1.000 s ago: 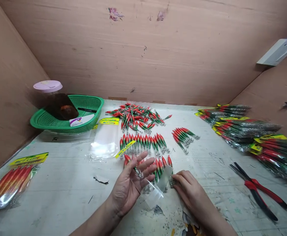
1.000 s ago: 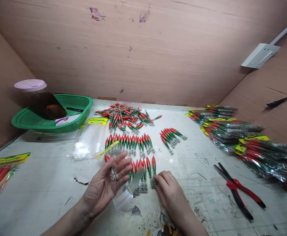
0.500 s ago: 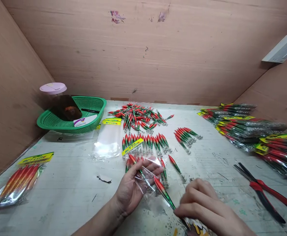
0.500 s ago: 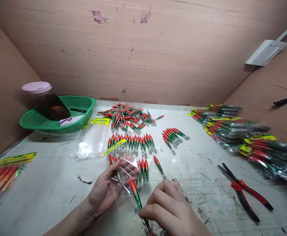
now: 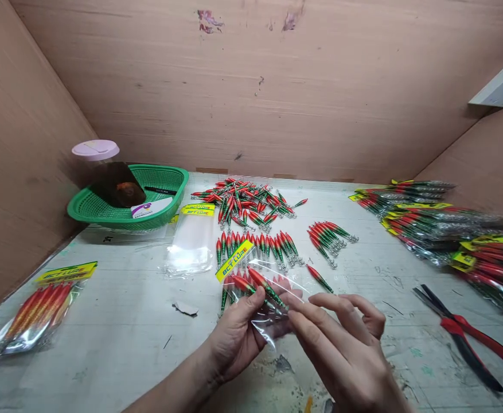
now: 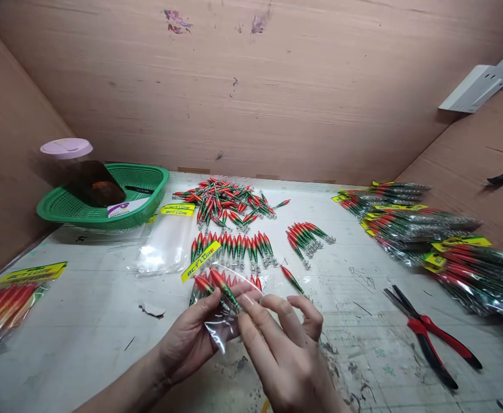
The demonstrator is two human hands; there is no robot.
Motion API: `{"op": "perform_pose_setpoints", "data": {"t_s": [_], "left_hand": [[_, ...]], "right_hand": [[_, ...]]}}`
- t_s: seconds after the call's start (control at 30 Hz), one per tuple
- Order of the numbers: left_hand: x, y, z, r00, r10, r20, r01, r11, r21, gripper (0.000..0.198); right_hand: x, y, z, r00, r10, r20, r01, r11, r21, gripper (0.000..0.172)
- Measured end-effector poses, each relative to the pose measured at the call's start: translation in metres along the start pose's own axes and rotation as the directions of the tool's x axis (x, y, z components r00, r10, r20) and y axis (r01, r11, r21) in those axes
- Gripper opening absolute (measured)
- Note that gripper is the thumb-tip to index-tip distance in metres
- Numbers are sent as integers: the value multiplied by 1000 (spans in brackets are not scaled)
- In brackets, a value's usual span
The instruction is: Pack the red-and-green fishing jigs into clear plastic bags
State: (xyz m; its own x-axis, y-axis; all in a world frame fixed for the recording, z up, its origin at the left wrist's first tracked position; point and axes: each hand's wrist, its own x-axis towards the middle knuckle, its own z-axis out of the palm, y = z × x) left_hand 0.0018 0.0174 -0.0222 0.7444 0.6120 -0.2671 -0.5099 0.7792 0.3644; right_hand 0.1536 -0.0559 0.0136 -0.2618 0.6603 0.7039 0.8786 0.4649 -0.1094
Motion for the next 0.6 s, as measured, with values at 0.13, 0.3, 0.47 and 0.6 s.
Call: {"op": "perform_pose_setpoints", "data": {"t_s": [0.13,0.3,0.47,0.6], "left_hand": [[2,-2,1,1000,27,-8,-26,1000,14,31],[2,-5,1,995,79,-66,-76,996,49,23],[0,-5,3,992,109,-57,-101,988,119,29],[-2,-4,3,994,93,-50,-85,986,143,34]], "right_hand": [[-1,-2,3,992,108,-60,-111,992,-58,20],[1,-4,3,986,146,-77,-152,986,-73,14],[-2,-5,8,991,101,-88,-110,988,-108,24],[-5,-1,10,972,185,-142,-194,979,-57,24]]}}
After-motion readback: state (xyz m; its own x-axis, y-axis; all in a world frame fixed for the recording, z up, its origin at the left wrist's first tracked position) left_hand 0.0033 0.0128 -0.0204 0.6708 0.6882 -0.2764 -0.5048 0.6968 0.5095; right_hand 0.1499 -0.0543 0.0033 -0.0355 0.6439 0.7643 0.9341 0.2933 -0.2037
